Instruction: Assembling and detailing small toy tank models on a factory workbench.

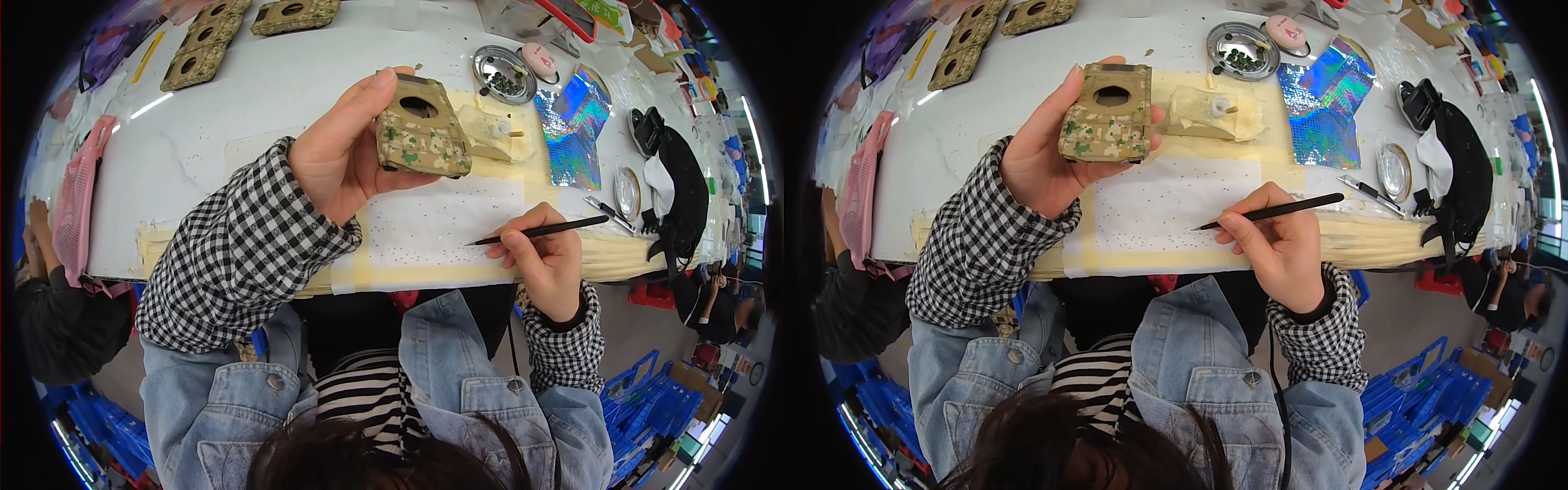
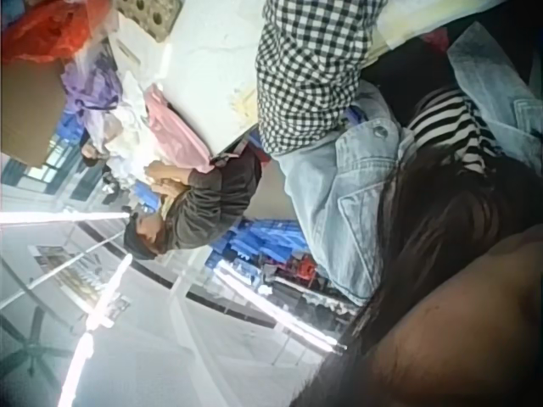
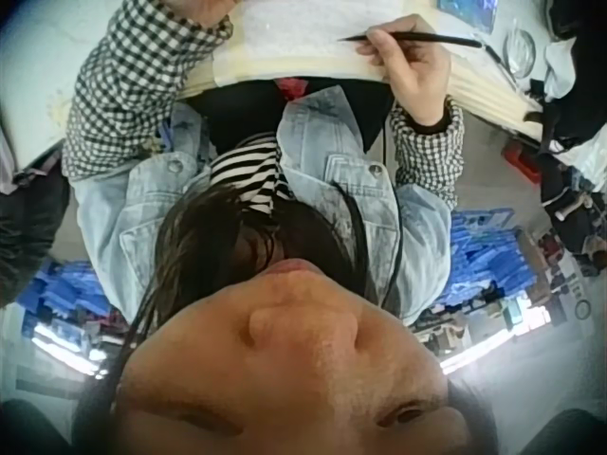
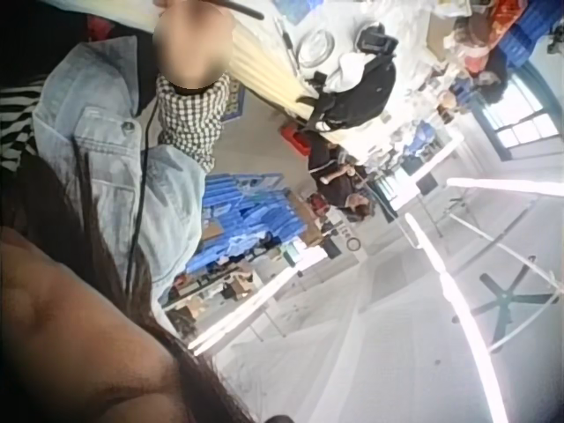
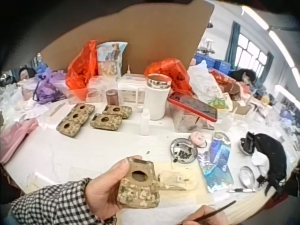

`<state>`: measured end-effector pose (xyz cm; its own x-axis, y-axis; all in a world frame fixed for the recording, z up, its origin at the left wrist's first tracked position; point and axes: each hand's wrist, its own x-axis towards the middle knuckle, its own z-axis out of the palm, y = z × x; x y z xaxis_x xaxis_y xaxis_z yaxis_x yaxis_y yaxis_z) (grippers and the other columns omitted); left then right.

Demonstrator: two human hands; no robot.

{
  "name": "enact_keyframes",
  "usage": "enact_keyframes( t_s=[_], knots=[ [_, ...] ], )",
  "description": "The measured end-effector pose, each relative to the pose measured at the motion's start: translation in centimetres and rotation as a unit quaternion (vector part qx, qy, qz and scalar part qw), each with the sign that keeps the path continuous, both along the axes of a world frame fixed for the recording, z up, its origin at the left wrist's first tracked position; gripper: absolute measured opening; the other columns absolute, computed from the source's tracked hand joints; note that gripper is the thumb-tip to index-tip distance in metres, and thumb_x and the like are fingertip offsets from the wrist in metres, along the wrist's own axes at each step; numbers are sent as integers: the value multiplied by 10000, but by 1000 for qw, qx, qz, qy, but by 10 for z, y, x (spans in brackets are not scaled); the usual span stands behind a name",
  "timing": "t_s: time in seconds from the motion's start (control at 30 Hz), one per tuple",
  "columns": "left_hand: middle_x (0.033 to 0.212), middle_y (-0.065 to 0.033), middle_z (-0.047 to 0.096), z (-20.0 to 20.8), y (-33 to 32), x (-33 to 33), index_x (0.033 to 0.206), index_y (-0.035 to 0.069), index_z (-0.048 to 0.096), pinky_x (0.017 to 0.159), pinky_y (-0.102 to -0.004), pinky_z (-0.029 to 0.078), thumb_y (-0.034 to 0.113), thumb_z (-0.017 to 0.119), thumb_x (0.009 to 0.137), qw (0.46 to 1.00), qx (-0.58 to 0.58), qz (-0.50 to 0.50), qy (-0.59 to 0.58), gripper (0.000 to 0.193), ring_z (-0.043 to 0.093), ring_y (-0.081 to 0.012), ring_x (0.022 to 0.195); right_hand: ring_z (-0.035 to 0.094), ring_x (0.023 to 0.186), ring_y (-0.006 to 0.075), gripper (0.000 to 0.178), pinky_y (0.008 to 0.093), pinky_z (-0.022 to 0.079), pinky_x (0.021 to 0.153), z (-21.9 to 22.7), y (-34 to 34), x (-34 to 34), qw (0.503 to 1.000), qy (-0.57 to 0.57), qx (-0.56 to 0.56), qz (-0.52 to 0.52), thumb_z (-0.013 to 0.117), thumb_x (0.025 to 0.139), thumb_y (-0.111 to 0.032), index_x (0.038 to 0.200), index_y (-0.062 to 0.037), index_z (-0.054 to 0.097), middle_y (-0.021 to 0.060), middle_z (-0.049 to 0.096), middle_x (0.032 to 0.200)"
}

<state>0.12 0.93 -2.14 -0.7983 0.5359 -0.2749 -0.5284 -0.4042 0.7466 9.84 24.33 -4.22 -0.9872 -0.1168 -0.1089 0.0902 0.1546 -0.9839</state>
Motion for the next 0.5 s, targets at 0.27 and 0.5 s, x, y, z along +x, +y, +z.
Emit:
enact_keyframes(
  t_s=[0.27,0.5],
  knots=[
    [1195,-242,511,5,2,1,1316,134,340,854,-337,535,417,304,966,1000,-2,6,-12,451,574,-307,1063,618,684,104,89,191,468,565,-1,1,0,1000,13,-14,-9,571,878,-56,871,24,534,84,622,760],
    [1198,-240,510,1,0,0,1313,135,337,856,-334,532,419,314,964,1000,10,-17,2,450,574,-306,1064,628,683,134,94,206,476,567,17,1,-10,997,56,-23,-56,553,891,-64,872,21,518,98,616,780]
  ],
)
